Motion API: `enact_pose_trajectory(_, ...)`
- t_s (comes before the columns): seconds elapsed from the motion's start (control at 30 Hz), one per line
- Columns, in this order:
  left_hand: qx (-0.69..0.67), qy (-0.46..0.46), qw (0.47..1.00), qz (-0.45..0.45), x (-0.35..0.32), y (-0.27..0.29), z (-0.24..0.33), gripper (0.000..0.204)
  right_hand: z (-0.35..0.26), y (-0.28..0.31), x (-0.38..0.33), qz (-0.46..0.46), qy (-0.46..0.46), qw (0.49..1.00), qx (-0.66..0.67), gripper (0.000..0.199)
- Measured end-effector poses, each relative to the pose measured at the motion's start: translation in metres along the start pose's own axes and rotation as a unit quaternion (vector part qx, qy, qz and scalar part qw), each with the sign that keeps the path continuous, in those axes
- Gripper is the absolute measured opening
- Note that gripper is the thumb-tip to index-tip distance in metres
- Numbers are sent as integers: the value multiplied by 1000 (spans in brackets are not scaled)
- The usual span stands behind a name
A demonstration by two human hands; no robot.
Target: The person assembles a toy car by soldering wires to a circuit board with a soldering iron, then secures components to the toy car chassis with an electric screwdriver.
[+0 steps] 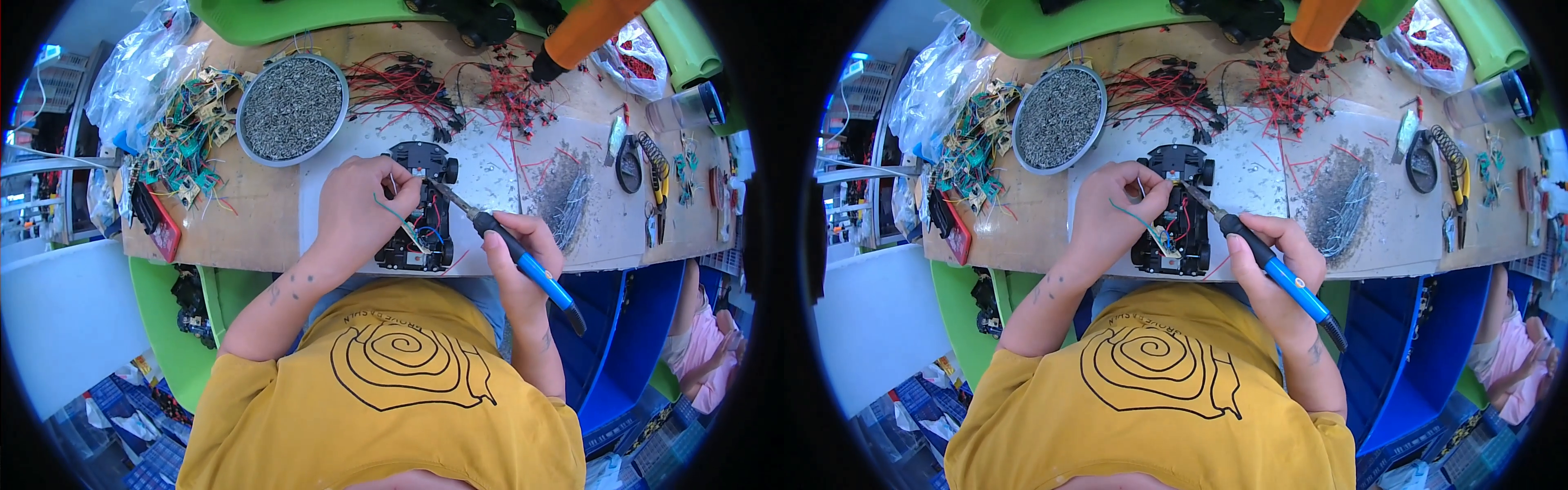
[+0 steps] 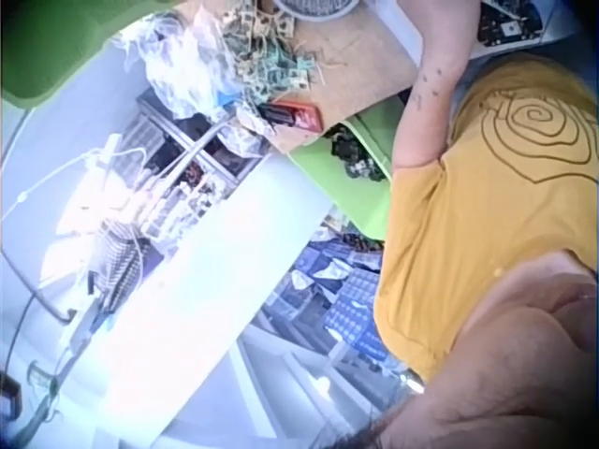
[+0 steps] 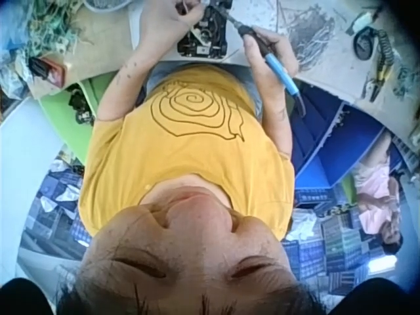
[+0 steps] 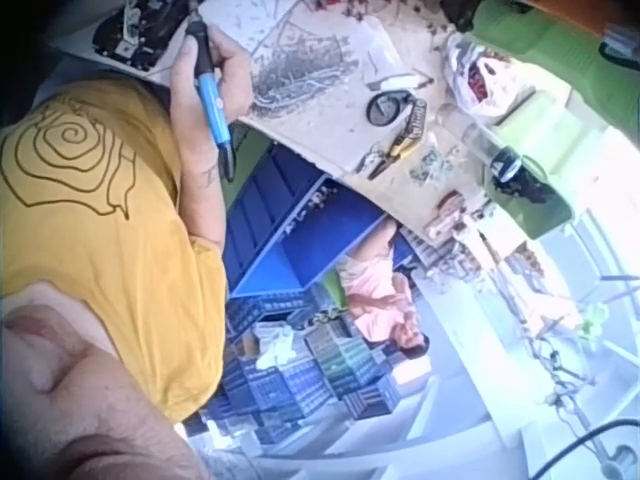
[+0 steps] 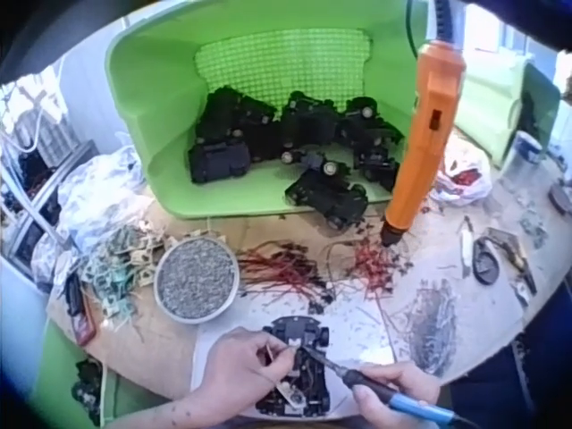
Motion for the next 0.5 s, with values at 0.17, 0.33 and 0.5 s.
enact_pose_trajectory(0.17,11,-4,1000,8,0,-1,0,16,-1,-3,2,-6,-20,1000,12,23)
enact_pose_trajectory(0.33,26,-10,1000,13,1,-2,4,14,-6,0,4,-22,7,1000,-14,22)
enact_pose_trajectory(0.5,32,-24,999,26,1,-3,2,14,-6,6,4,-10,0,1000,18,22)
Point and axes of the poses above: each hand's wrist, its own x-axis towards the middle knuckle, its own y-axis out of the back of the hand, z = x × y, the point moved 2 cm from there along x, towards the middle knuckle, and after that the axes turned 15 degrees about -y, right-handed, at the moved point
